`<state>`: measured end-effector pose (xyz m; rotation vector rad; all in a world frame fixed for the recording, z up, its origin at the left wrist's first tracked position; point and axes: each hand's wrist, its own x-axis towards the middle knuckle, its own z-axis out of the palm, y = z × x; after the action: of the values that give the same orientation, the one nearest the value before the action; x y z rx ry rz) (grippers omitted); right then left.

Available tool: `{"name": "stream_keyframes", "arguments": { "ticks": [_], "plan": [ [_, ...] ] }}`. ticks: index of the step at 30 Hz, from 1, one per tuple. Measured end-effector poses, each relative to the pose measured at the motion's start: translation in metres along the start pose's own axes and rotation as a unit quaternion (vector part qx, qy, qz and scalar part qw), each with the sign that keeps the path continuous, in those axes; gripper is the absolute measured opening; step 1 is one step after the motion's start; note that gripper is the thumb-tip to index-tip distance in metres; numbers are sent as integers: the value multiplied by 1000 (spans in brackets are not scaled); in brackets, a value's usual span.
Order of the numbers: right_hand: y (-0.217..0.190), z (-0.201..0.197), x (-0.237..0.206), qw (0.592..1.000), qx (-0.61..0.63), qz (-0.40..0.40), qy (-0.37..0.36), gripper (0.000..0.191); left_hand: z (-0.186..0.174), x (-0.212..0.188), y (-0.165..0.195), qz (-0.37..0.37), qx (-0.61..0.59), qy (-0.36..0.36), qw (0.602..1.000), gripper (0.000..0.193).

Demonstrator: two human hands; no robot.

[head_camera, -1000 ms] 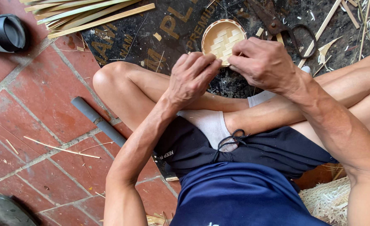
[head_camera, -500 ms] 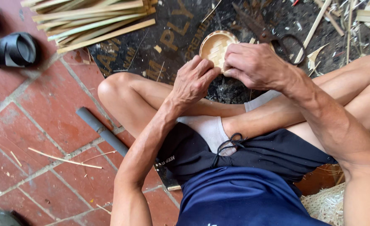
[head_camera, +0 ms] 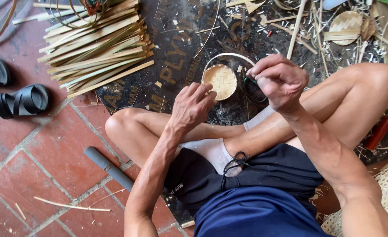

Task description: The person sits on the floor assembling a small woven bamboo basket, fitting a round woven base into a perforated woven cylinder and tucking bamboo strips along the rim by hand. They press the rim with a gray cylindrical tool, apply glue from a squeeze bottle around the edge, and press the joint to secure it.

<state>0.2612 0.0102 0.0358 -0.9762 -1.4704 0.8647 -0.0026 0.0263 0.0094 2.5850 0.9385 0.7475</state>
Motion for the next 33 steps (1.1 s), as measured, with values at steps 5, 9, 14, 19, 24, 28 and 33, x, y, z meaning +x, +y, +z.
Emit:
{"name": "stream_keyframes", "arguments": {
  "ticks": [5, 9, 14, 19, 24, 28, 33],
  "plan": [
    [12, -15, 33, 991, -61, -115, -1, 23, -26, -11, 2, 31, 45, 57, 997, 28],
    [88, -58, 93, 972, -219, 83, 23, 16, -95, -89, -27, -155, 153, 175, 960, 24],
    [178, -83, 128, 907, -398, 140, 21, 20, -159, -246, -66, -338, 429, 139, 826, 16],
    [198, -67, 124, 881, -453, 136, 27, 12, -177, -365, -53, -489, 440, 67, 750, 11],
    [185, -101, 98, 880, -472, 27, 35, 15, -189, -398, -33, -596, 406, 2, 693, 19],
    [164, -146, 81, 902, -427, 46, 54, 15, -193, -373, -49, -613, 389, 13, 688, 16],
    [122, -221, 37, 909, -405, 28, 92, 15, -185, -310, -77, -551, 404, 67, 727, 13]
  ]
}}
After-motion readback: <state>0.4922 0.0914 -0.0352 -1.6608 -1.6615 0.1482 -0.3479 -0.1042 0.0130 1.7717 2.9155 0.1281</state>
